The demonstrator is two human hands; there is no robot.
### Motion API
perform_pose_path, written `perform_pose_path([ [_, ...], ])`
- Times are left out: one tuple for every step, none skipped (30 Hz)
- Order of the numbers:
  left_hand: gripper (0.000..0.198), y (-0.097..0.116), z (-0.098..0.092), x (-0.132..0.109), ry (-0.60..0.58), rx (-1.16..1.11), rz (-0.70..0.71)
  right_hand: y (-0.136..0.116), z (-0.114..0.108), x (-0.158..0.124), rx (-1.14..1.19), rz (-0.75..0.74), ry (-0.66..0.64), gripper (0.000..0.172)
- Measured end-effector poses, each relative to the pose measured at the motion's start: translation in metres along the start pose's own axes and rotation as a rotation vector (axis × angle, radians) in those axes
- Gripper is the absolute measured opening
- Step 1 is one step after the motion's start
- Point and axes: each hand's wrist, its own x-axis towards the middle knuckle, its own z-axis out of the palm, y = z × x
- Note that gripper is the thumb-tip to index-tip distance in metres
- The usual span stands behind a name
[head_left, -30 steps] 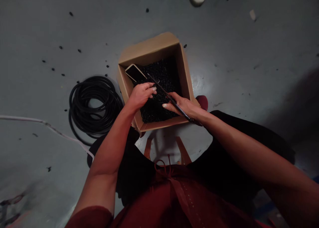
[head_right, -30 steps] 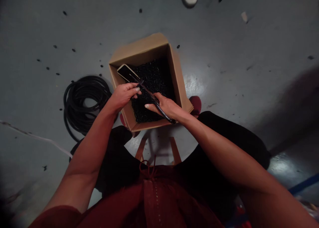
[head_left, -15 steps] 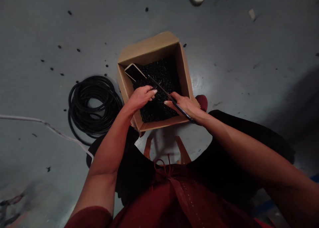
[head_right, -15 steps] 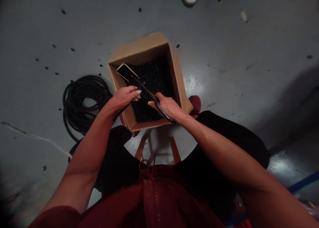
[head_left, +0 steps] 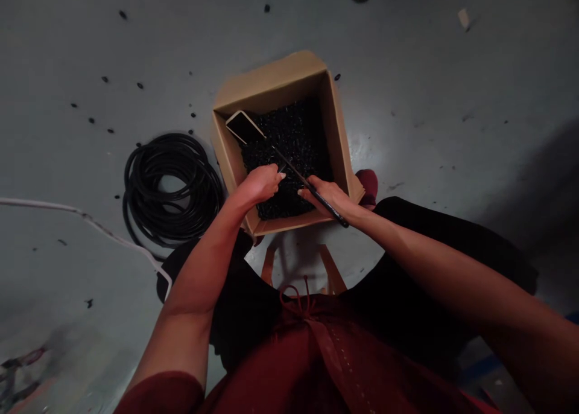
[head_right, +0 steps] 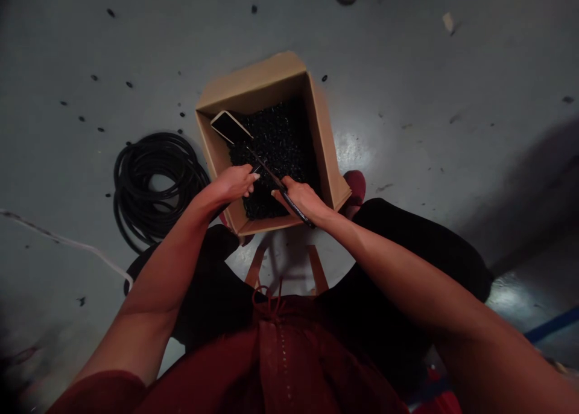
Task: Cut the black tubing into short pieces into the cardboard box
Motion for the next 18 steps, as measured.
perform_pose_path([
  [0.024, -0.0006, -0.0001, 0.0007, -0.004, 0.024, 0.005, 0.0001, 0.0003, 0.0, -0.01, -0.005, -0.001, 0.024],
  [0.025, -0.0014, 0.0001, 0.0015, -0.003, 0.057, 0.013, 0.0001, 0.0006, 0.0, -0.022, -0.01, -0.003, 0.024],
  [0.026, -0.0022, 0.0005, 0.0023, 0.0, 0.095, 0.025, 0.0001, 0.0009, -0.0001, -0.034, -0.014, -0.008, 0.023],
  [0.027, -0.0031, 0.0012, 0.0031, 0.008, 0.132, 0.038, -0.0001, 0.0014, -0.0001, -0.045, -0.018, -0.015, 0.023],
  [0.027, -0.0039, 0.0019, 0.0037, 0.014, 0.165, 0.048, -0.0003, 0.0019, -0.0002, -0.056, -0.018, -0.023, 0.024],
  [0.028, -0.0047, 0.0026, 0.0042, 0.015, 0.19, 0.053, -0.0005, 0.0025, -0.0003, -0.066, -0.012, -0.034, 0.024],
  [0.03, -0.0052, 0.0033, 0.0045, 0.014, 0.208, 0.053, -0.0008, 0.0031, -0.0004, -0.073, -0.004, -0.044, 0.025],
  [0.031, -0.0057, 0.0039, 0.0047, 0.008, 0.22, 0.05, -0.001, 0.0037, -0.0005, -0.079, 0.002, -0.051, 0.026],
  [0.033, -0.006, 0.0043, 0.0048, -0.001, 0.229, 0.046, -0.0013, 0.0042, -0.0007, -0.085, 0.004, -0.057, 0.026],
  [0.034, -0.0062, 0.0046, 0.0049, -0.01, 0.236, 0.044, -0.0015, 0.0046, -0.001, -0.09, 0.005, -0.064, 0.027],
  [0.036, -0.0063, 0.0047, 0.0049, -0.018, 0.244, 0.043, -0.0017, 0.005, -0.0012, -0.096, 0.004, -0.069, 0.027],
  [0.037, -0.0062, 0.0046, 0.005, -0.026, 0.251, 0.041, -0.0017, 0.0054, -0.0015, -0.103, 0.001, -0.073, 0.027],
  [0.037, -0.006, 0.0044, 0.005, -0.033, 0.256, 0.034, -0.0016, 0.0058, -0.0017, -0.111, -0.001, -0.076, 0.027],
  [0.038, -0.0058, 0.0041, 0.0051, -0.043, 0.263, 0.026, -0.0012, 0.0064, -0.0018, -0.119, -0.002, -0.077, 0.027],
  [0.038, -0.0056, 0.0037, 0.0052, -0.051, 0.272, 0.021, -0.0006, 0.0071, -0.0018, -0.129, -0.005, -0.078, 0.027],
  [0.038, -0.0054, 0.0034, 0.0053, -0.057, 0.284, 0.017, 0.0001, 0.008, -0.0018, -0.14, -0.01, -0.079, 0.027],
  [0.037, -0.0055, 0.0031, 0.0054, -0.062, 0.299, 0.014, 0.0009, 0.009, -0.0016, -0.151, -0.014, -0.078, 0.026],
  [0.037, -0.0058, 0.003, 0.0056, -0.068, 0.308, 0.013, 0.0017, 0.0102, -0.0015, -0.161, -0.019, -0.079, 0.026],
])
